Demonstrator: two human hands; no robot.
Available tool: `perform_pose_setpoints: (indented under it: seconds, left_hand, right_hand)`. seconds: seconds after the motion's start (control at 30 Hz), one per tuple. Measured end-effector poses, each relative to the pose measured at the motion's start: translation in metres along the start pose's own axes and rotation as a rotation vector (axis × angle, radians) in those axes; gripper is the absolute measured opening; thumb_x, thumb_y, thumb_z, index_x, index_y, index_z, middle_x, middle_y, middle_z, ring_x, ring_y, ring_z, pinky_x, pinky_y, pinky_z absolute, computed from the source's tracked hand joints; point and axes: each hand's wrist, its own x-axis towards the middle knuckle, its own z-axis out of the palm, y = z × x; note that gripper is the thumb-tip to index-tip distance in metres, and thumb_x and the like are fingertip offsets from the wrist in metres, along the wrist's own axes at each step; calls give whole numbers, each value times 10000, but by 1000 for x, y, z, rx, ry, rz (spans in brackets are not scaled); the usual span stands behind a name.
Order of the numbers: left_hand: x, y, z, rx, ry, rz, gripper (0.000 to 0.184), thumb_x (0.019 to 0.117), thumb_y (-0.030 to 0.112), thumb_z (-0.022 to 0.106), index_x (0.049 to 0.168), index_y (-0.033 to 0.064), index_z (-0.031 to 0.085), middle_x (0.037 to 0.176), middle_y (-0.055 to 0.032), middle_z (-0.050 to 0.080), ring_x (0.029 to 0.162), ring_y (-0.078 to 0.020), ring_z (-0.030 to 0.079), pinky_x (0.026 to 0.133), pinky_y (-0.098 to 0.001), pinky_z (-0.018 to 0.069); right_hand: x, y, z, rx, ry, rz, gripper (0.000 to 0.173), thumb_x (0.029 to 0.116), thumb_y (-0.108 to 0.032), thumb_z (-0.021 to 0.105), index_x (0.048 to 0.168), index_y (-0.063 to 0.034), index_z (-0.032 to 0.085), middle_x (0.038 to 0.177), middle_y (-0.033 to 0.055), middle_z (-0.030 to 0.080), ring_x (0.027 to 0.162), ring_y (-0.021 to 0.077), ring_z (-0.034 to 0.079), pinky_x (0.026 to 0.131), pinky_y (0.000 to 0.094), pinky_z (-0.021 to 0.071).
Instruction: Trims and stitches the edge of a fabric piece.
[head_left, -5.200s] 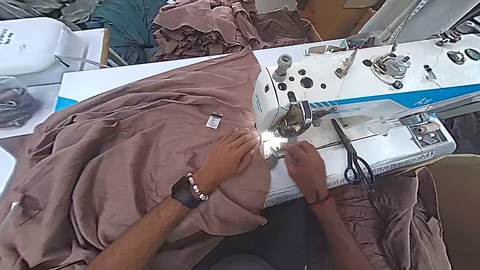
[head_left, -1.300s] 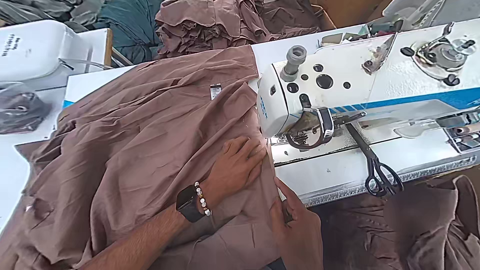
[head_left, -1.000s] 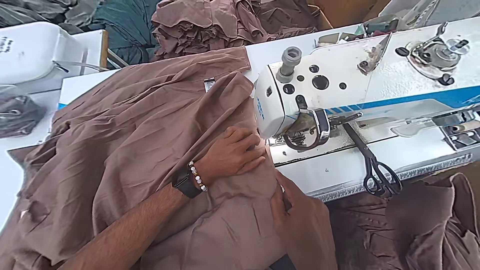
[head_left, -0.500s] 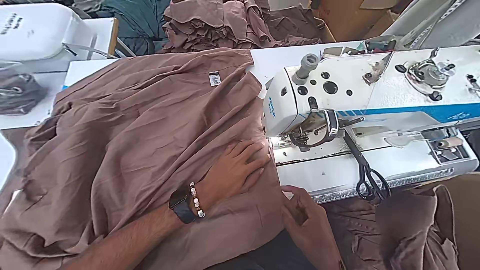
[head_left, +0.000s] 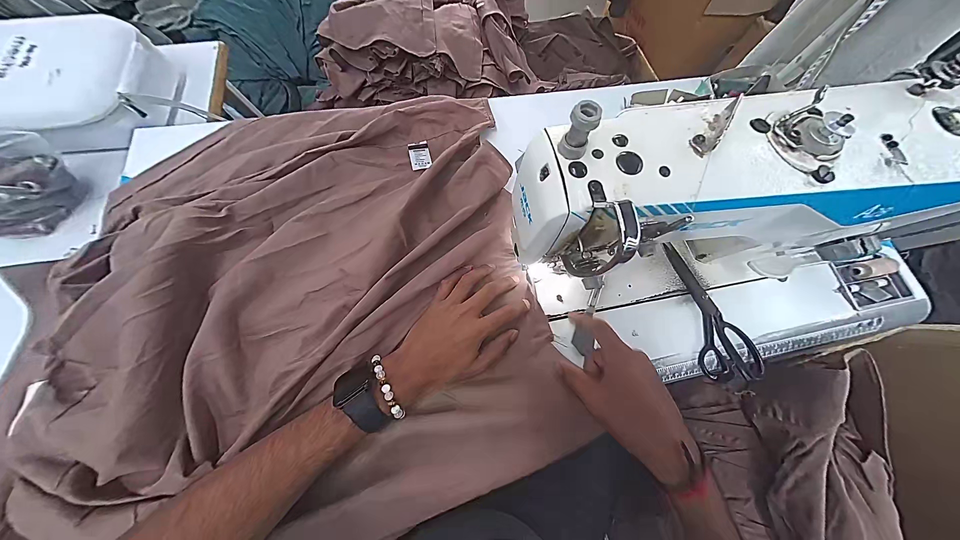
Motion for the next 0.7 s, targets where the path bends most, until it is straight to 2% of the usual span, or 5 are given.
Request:
perform_pose_setpoints:
  seconds: [0.17,0.3,0.4,0.5,0.7]
  left_hand:
    - [-7,12,8,3,92,166,313,1054,339,499,1291,272,693,1385,-56,629,1359,-280,522,1137,-504,406]
    - [-7,16,3,-23,55,222,287,1054,283,505,1248,223,708,1364,-67,644,1314,-261,573,1109,-458,461]
    - [-11,15,-3,-53,-24,217,295,1057,299,484,1246,270,708,1448,-62,588,1383,-280,505,1149,-504,400]
    - [-8,18,-6,-53,-59,224,300,1060,302,475,1239,291,715,1444,-43,587,1379,-291,495,1136,-538,384]
    - [13,13,-8,-63,129,51,243,1032,214,506,1081,140,732,1170,-38,719,1205,-232,633,1003,-429,525]
  right_hand:
    - [-78,-8,65,-136,-29,-457,133,911,-100,629,967,-180,719,896,32,674,633,178,666,460,370,550]
    - [-76,-24,97,-106,-613,-427,178,966,-76,599,1062,-59,747,1089,165,711,940,334,720,742,533,605]
    - [-49,-32,74,238,-75,-398,202,1011,-230,583,1007,-141,764,865,-18,729,750,98,703,651,344,616]
    - [-3,-33,53,111,497,-182,254,1029,-195,540,1103,-73,750,924,33,719,748,100,678,639,287,583]
    - [26,-35,66,-39,510,48,277,988,-374,610,1078,-174,779,807,-37,721,716,131,677,624,350,557]
